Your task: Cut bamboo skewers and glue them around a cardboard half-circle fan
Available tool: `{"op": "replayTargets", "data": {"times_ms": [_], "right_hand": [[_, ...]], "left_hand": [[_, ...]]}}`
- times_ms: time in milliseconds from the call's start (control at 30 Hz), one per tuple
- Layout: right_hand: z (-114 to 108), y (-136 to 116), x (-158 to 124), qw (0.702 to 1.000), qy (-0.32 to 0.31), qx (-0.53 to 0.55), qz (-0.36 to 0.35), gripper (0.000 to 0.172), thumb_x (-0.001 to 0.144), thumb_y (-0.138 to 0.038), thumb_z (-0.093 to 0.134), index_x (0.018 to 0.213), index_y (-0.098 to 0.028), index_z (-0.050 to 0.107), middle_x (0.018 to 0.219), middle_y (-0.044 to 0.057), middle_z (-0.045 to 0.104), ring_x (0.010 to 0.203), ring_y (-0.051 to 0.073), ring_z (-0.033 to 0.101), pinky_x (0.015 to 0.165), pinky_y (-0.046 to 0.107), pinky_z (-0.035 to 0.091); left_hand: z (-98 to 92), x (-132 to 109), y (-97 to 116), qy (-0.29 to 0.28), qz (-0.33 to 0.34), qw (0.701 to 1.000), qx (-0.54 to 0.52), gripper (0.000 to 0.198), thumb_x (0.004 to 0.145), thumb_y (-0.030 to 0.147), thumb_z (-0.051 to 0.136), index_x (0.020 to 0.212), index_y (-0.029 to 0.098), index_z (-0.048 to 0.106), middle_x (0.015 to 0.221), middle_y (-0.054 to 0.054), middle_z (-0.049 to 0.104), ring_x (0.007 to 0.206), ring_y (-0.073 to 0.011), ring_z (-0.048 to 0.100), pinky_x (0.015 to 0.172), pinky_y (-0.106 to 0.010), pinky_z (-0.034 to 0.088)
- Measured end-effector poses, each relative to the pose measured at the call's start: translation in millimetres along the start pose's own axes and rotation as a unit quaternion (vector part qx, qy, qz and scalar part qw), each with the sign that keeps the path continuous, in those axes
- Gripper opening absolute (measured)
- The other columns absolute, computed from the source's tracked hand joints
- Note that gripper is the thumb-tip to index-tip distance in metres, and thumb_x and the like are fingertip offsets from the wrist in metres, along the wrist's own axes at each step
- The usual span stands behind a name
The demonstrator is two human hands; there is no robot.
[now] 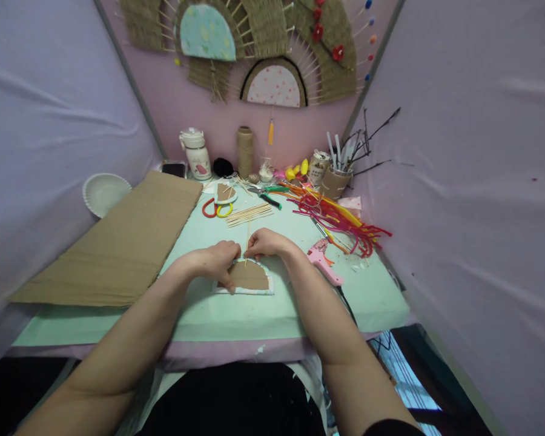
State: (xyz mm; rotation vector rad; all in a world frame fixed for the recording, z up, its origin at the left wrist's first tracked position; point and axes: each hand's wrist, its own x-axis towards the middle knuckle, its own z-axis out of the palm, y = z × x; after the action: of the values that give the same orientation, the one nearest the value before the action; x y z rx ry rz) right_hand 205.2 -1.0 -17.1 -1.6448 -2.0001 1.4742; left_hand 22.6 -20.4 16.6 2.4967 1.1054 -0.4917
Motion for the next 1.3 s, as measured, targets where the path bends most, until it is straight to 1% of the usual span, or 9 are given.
{"op": "replayTargets", "data": {"times_ms": [333, 533, 733, 900, 967, 1067, 1167, 1300], "right_hand": [[-0.1, 1.9, 2.2, 1.0, -0.011, -0.004, -0.015, 0.014, 0.07, -0.026, 0.07, 0.068, -0.017, 0.061, 0.048, -0.006, 0.059, 0.04, 0.004, 0.042, 0.04, 0.017, 0.028], [-0.3, 2.6, 2.8, 1.0, -0.016, -0.005, -0.023, 0.015, 0.07, -0.028, 0.071, 0.067, -0.016, 0.062, 0.049, -0.006, 0.06, 0.04, 0.005, 0.042, 0.04, 0.018, 0.027], [-0.1, 1.7, 1.0, 1.0, -0.013, -0.009, -0.017, 0.015, 0.07, -0.029, 0.071, 0.068, -0.017, 0.063, 0.049, -0.006, 0.059, 0.041, 0.005, 0.042, 0.041, 0.018, 0.027], [-7.3, 2.6, -5.6, 1.0, 0.0, -0.009, -0.011, 0.02, 0.075, -0.036, 0.069, 0.076, -0.017, 0.065, 0.052, -0.006, 0.06, 0.041, 0.005, 0.039, 0.041, 0.019, 0.027], [-11.1, 2.4, -9.3, 1.0, 0.018, -0.008, -0.009, 0.025, 0.077, -0.041, 0.068, 0.079, -0.016, 0.065, 0.053, -0.006, 0.059, 0.042, 0.005, 0.038, 0.042, 0.02, 0.027], [-14.8, 1.3, -13.3, 0.996, 0.084, -0.006, -0.005, 0.029, 0.078, -0.045, 0.068, 0.079, -0.016, 0.064, 0.054, -0.005, 0.058, 0.042, 0.005, 0.038, 0.042, 0.02, 0.028], [-15.7, 0.2, -14.6, 0.99, 0.142, -0.002, 0.0, 0.028, 0.08, -0.043, 0.066, 0.081, -0.016, 0.063, 0.053, -0.005, 0.057, 0.043, 0.006, 0.039, 0.043, 0.02, 0.03], [-15.4, -1.1, -14.6, 0.984, 0.178, 0.007, 0.001, 0.024, 0.081, -0.039, 0.066, 0.08, -0.016, 0.062, 0.052, -0.004, 0.056, 0.043, 0.006, 0.041, 0.044, 0.019, 0.03]], "left_hand": [[0.6, 0.5, -1.0, 0.001, 0.0, 1.0, 0.0, 0.078, 0.045, 0.056, 0.082, 0.108, 0.02, 0.052, 0.118, -0.011, 0.057, 0.11, -0.0293, 0.054, 0.085, -0.033, 0.049], [-0.1, 0.1, -1.0, -0.001, 0.0, 1.0, 0.005, 0.077, 0.046, 0.056, 0.082, 0.107, 0.02, 0.053, 0.118, -0.011, 0.057, 0.11, -0.0291, 0.054, 0.086, -0.034, 0.049], [-1.0, -0.7, -0.7, -0.002, 0.005, 1.0, 0.007, 0.077, 0.047, 0.056, 0.082, 0.108, 0.019, 0.052, 0.118, -0.011, 0.057, 0.11, -0.0295, 0.054, 0.086, -0.034, 0.049], [0.6, 0.1, -1.4, 0.01, 0.008, 1.0, 0.006, 0.076, 0.048, 0.056, 0.082, 0.107, 0.019, 0.052, 0.117, -0.012, 0.056, 0.109, -0.0302, 0.053, 0.085, -0.035, 0.048], [1.3, 1.1, -2.2, 0.018, 0.007, 1.0, 0.004, 0.076, 0.048, 0.057, 0.082, 0.106, 0.019, 0.051, 0.118, -0.012, 0.056, 0.11, -0.0305, 0.052, 0.086, -0.035, 0.048], [1.6, 2.2, -3.0, 0.036, 0.008, 0.999, 0.005, 0.073, 0.05, 0.056, 0.081, 0.106, 0.019, 0.051, 0.117, -0.012, 0.055, 0.11, -0.0303, 0.051, 0.086, -0.036, 0.047], [1.5, 3.2, -3.4, 0.063, 0.002, 0.998, -0.004, 0.069, 0.054, 0.053, 0.08, 0.107, 0.019, 0.051, 0.116, -0.011, 0.055, 0.11, -0.0295, 0.051, 0.087, -0.035, 0.046], [2.9, 5.4, -6.5, 0.09, 0.013, 0.995, -0.031, 0.068, 0.057, 0.052, 0.078, 0.11, 0.018, 0.052, 0.114, -0.011, 0.055, 0.111, -0.0301, 0.05, 0.088, -0.035, 0.045]]}}
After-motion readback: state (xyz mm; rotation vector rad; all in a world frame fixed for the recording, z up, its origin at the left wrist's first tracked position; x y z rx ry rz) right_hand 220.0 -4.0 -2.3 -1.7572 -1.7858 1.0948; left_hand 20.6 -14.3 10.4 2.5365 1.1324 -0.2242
